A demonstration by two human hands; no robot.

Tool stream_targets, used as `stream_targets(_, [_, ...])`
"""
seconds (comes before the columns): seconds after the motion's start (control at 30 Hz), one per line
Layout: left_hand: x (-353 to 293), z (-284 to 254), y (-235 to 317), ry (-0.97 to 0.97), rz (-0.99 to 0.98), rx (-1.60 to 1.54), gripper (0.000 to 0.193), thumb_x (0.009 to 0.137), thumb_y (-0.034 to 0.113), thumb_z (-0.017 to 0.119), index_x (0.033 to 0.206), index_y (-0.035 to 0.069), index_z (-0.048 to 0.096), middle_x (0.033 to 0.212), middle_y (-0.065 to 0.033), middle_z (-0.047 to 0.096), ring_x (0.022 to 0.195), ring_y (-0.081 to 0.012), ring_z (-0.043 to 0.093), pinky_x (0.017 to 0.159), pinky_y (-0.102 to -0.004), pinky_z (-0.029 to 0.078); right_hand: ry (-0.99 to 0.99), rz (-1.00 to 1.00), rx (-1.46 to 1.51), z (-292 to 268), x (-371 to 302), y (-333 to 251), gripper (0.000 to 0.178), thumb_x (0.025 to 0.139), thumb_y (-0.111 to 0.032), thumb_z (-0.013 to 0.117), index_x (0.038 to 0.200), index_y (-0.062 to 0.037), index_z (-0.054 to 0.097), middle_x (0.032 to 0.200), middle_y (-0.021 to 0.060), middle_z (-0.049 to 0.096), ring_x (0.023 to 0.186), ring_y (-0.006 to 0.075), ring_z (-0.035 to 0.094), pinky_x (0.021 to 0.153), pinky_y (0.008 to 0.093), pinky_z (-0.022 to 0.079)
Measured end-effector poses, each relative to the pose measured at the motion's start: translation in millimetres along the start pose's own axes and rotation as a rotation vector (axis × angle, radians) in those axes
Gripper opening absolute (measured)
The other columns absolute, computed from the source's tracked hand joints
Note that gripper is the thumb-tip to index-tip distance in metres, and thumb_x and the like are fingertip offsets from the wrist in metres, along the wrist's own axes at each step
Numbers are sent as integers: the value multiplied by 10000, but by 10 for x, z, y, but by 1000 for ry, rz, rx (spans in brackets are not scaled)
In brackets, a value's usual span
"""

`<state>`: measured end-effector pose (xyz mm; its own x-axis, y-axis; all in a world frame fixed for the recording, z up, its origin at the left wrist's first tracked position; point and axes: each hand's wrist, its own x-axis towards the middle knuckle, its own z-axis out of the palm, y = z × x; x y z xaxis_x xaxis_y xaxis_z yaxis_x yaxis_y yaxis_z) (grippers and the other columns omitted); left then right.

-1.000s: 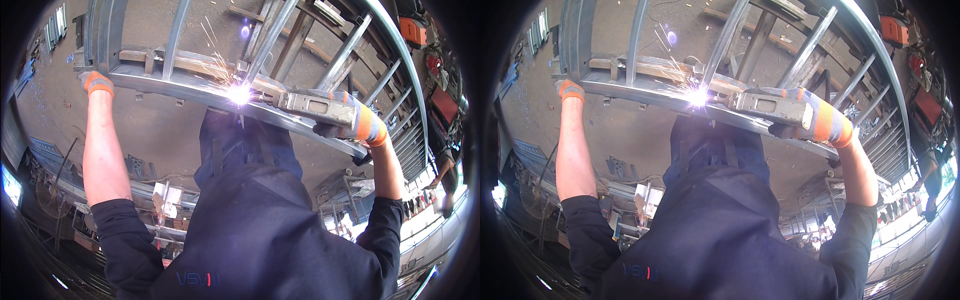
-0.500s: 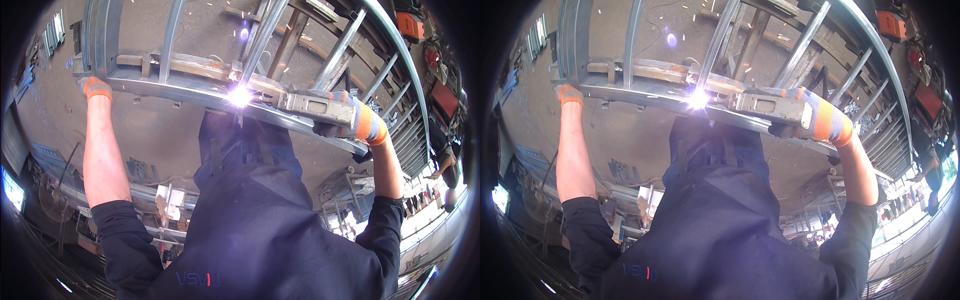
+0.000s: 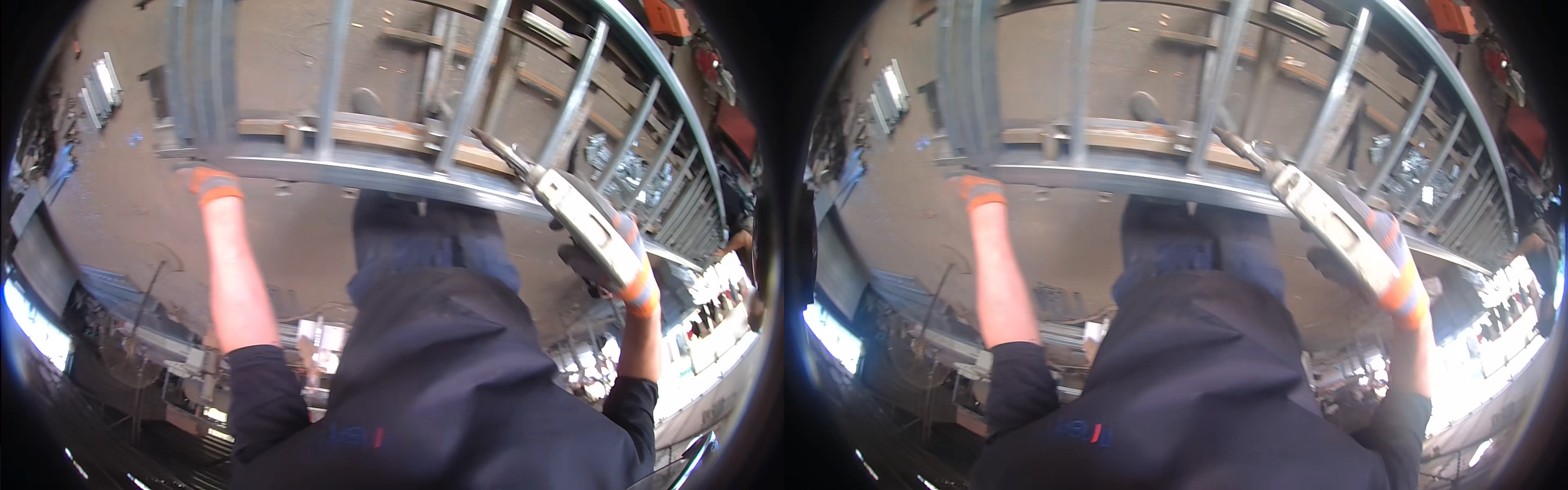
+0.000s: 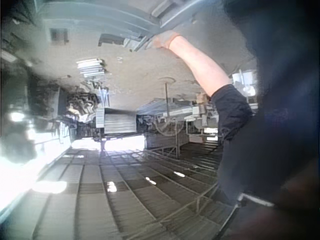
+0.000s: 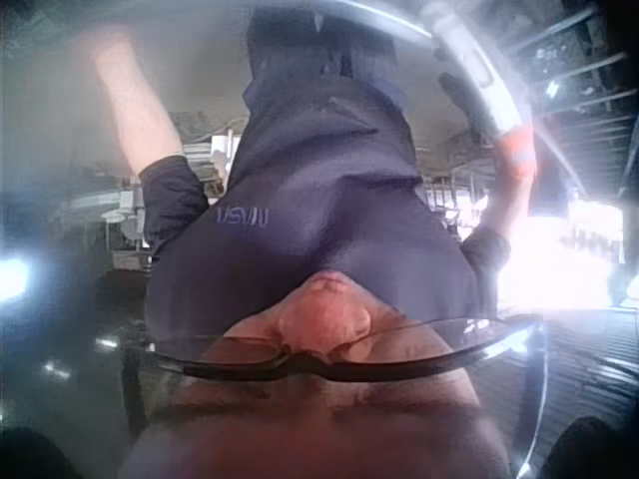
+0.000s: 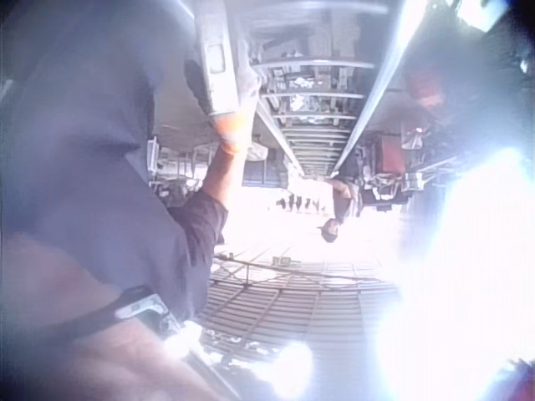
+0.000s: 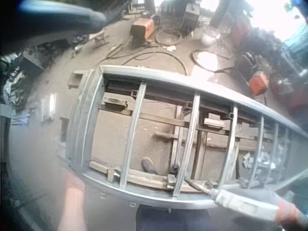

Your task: The person welds a metal frame using a handheld welding tool, creating bright sparks along the joints. They then pick up small metal brackets from a pile on the floor and weld them onto the frame at multiple locations.

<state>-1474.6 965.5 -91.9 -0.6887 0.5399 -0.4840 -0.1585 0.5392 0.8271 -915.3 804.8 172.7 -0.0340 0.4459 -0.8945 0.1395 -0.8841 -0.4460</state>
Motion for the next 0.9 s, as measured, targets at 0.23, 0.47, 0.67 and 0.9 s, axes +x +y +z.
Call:
stream_targets(0.23, [-271,-498,-26,-186,-141,-16,742,1146,614,326,1651,78,417,1669,-150,465,1465,-308,513,1270,-495,360,-272,-465,-548,601,404,-807,720,808,-133,889,1475,-43,634,1013,62,786,806,161,740,788,312,593])
stream_targets(0.47, [-669,-2441,-1265,-364,-423,223,724,1170,554,316,1722,87,281,1786,-118,278,1601,-344,323,1327,-534,228,-524,-780,-561,803,1468,-890,640,837,-208,898,1412,-20,687,1247,143,751,1087,274,718,1002,384,550])
stream_targets(0.67, [-1794,-3381,-1691,-969,-387,1196,706,1158,540,342,1700,88,312,1765,-125,306,1582,-345,347,1309,-527,251,-564,-318,-464,692,1588,-759,741,821,-328,934,1440,-15,672,1393,153,702,1242,276,676,1084,395,515])
stream_targets(0.9, [-2145,-2946,-1704,-1221,-103,1072,686,1143,523,371,1674,90,347,1740,-134,338,1560,-347,376,1287,-519,278,-555,-519,-471,589,1660,-507,687,819,-249,907,1427,-26,677,1369,142,720,1192,244,690,1060,373,533])
